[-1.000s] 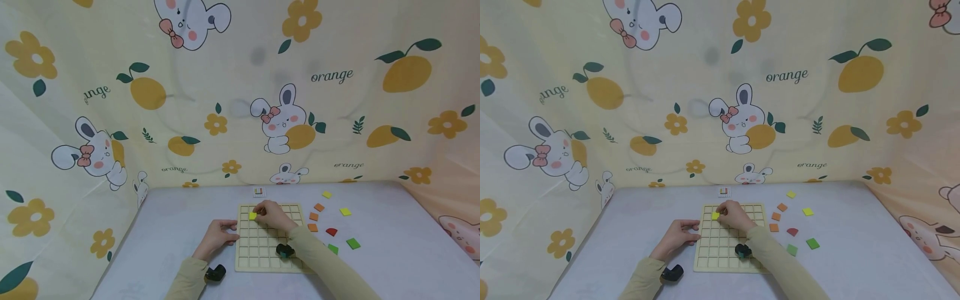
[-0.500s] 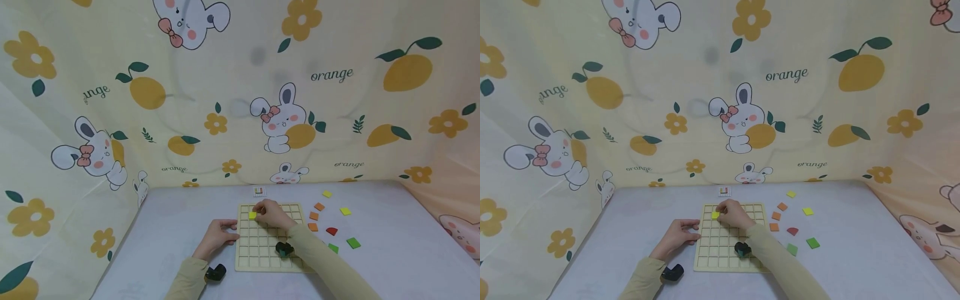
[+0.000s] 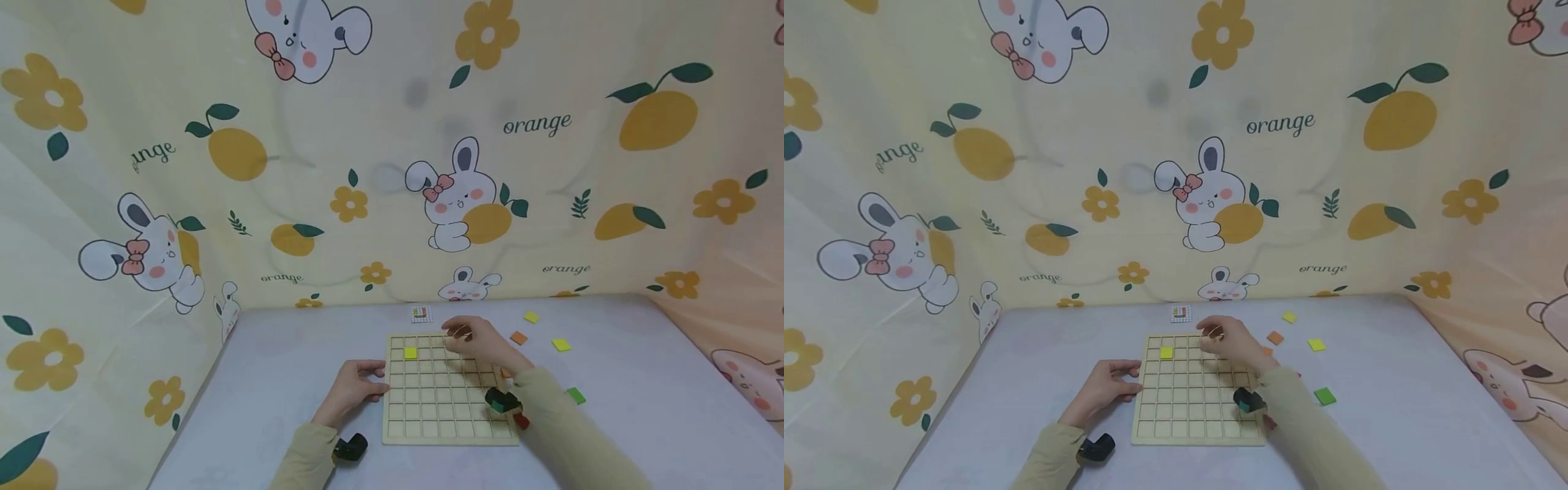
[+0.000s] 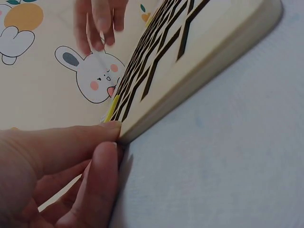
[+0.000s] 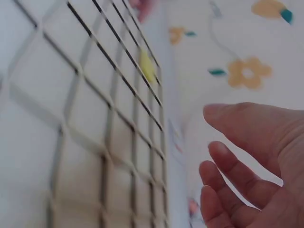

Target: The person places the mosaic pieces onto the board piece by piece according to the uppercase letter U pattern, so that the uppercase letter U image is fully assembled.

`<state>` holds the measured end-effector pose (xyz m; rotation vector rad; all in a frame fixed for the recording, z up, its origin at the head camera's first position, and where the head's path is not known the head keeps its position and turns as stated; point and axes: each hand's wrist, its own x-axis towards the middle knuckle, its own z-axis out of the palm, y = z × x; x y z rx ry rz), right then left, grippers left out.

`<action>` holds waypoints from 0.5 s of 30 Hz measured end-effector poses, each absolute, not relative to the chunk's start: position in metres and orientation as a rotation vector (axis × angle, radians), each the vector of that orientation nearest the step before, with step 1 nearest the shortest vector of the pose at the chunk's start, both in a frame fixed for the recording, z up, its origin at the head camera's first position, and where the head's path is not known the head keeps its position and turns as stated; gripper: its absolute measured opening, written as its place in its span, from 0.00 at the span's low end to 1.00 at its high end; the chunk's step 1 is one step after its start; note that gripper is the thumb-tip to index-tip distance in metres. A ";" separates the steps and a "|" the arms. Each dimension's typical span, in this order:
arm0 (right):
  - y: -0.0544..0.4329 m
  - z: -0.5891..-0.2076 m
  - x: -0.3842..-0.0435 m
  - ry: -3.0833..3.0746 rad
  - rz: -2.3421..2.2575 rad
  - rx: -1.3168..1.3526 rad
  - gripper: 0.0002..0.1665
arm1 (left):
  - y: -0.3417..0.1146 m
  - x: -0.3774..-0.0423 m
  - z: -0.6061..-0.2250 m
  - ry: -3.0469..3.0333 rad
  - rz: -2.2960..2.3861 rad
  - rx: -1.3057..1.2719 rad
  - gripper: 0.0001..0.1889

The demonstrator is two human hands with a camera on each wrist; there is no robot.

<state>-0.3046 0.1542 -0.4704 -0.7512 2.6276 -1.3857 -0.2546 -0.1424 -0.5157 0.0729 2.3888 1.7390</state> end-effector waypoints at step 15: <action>0.283 -0.466 -0.305 2.827 -1.174 -0.450 0.27 | -0.142 -0.255 -0.516 2.386 1.742 0.064 0.27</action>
